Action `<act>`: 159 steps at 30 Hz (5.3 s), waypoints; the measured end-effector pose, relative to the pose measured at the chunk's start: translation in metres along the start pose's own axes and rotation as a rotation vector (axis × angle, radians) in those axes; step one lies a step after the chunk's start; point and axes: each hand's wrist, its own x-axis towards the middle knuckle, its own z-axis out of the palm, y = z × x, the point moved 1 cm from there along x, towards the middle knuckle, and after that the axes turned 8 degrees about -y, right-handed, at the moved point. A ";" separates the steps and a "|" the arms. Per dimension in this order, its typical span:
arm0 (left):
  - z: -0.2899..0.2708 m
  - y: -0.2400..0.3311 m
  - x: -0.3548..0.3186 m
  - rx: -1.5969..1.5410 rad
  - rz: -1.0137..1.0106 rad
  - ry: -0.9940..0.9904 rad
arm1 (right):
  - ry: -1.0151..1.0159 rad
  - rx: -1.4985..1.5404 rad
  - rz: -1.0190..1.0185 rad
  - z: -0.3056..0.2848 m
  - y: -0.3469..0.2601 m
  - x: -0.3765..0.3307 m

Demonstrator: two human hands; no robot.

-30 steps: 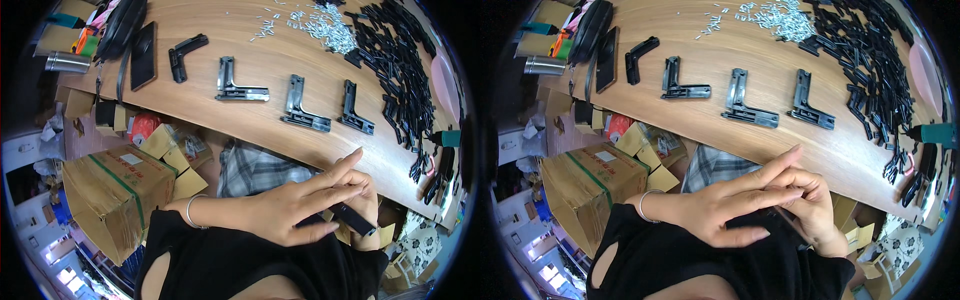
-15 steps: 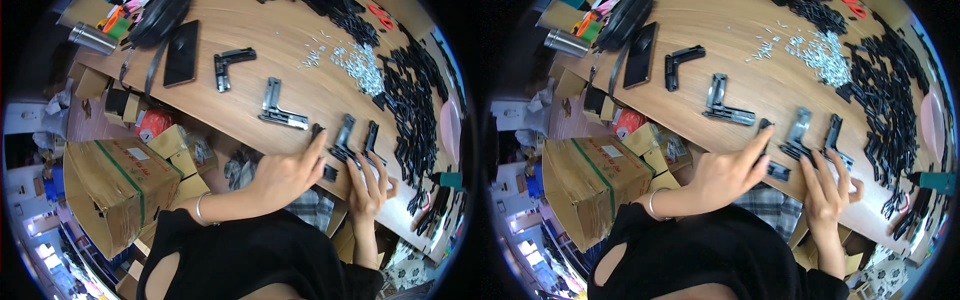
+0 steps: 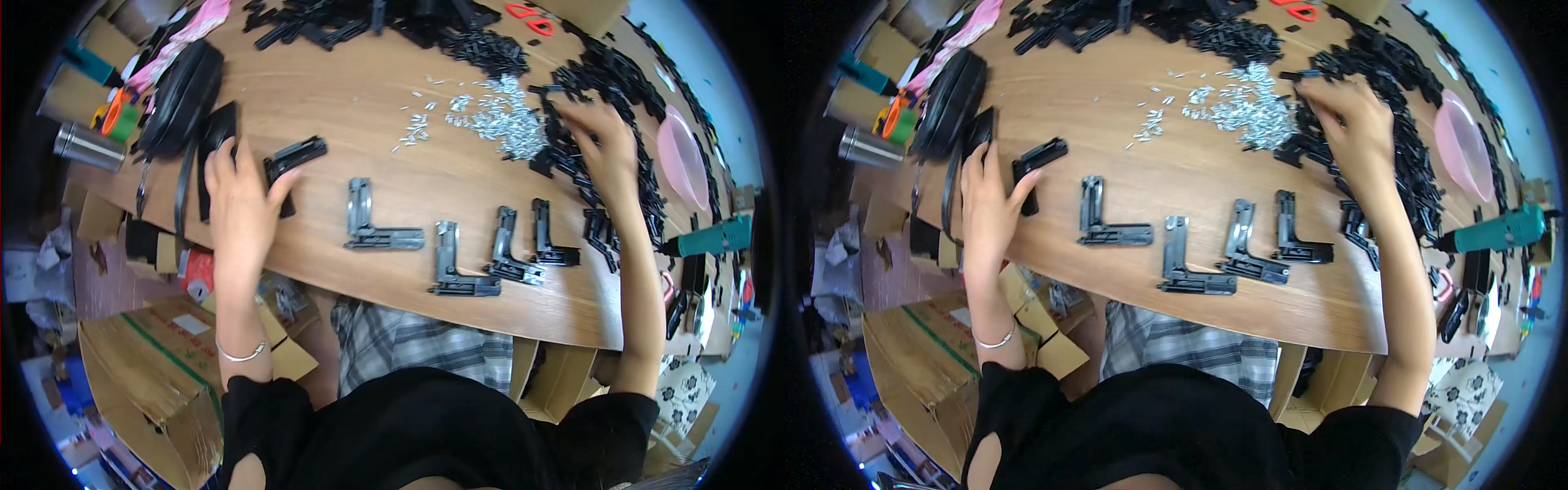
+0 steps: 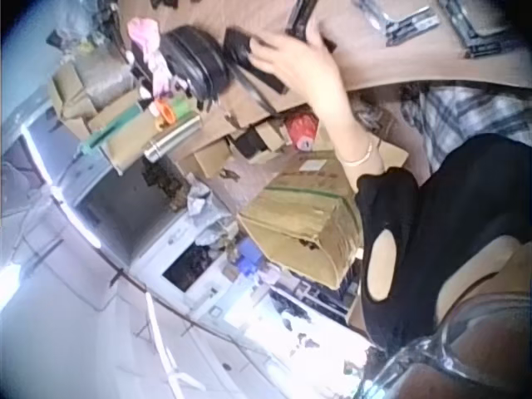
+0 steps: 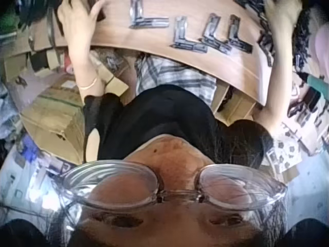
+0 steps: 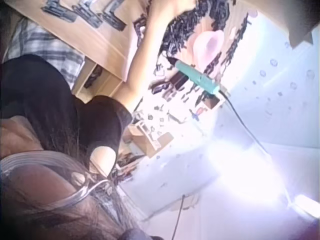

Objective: The person assembles small black plastic hardware components by hand. They pick up a main body piece, insert a metal screw, and attach a smaller black plastic part to form a complete unit. The person repeats this process, placing finished units on the table.

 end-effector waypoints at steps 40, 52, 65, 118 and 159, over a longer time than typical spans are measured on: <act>-0.044 0.218 -0.084 -2.511 -0.204 -0.943 | 0.272 0.321 0.070 -0.017 -0.124 -0.158; -0.045 0.217 -0.101 -1.892 0.451 -0.728 | 0.165 0.438 0.134 -0.038 -0.119 -0.175; -0.046 0.247 -0.097 -1.560 0.810 -0.702 | -0.166 2.127 0.900 -0.045 -0.088 -0.225; 0.064 0.260 0.098 -0.619 0.955 -0.089 | -0.387 0.141 0.165 -0.006 0.038 -0.045; 0.034 0.257 0.108 -0.258 0.663 -0.204 | 0.122 -0.132 0.738 -0.105 0.019 -0.253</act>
